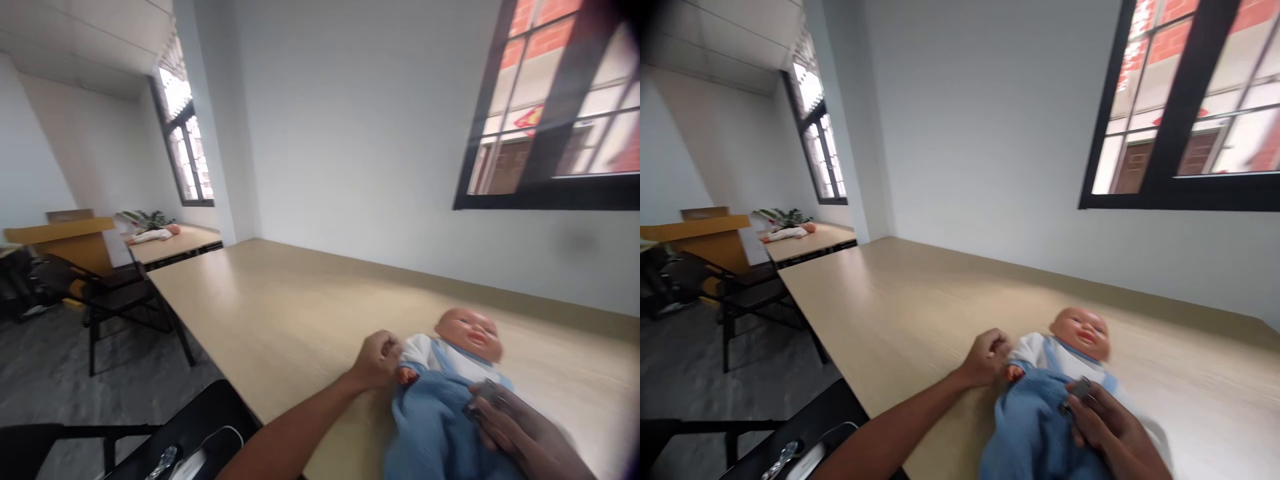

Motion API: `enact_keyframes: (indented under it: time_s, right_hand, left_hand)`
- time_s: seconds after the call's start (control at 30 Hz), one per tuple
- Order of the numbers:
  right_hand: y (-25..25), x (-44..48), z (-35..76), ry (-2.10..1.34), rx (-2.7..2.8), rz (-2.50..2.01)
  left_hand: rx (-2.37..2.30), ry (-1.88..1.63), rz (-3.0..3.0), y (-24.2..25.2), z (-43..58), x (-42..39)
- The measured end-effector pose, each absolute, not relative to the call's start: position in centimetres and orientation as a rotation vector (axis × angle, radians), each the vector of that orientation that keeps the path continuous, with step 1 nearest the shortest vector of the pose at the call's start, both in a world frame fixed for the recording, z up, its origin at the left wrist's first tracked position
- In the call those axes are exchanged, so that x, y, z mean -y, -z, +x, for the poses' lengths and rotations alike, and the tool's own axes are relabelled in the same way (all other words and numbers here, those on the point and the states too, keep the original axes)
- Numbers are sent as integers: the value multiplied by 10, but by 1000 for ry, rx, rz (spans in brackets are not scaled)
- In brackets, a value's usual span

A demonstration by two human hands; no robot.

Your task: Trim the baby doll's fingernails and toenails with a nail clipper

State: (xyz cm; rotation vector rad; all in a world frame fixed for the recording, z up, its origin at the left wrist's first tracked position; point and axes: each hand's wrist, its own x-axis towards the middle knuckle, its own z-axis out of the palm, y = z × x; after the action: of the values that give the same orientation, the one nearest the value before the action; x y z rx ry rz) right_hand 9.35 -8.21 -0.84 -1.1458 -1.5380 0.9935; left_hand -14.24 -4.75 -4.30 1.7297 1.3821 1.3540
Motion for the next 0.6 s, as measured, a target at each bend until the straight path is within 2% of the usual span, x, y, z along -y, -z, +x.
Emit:
enact_keyframes:
  time_s: [0.07, 0.37, 0.6]
  right_hand:
    - [-9, 93, 91, -1188, 1522, -1057]
    - [-5, 106, 89, -1322, 1434, -976]
    - [-4, 107, 89, -1374, 1415, -853]
  left_hand:
    - [-1345, -1350, 1682, 46, -141, 49]
    - [-1292, -1311, 1318, 65, -158, 32]
    - [-1156, -1345, 1144, 52, -160, 44]
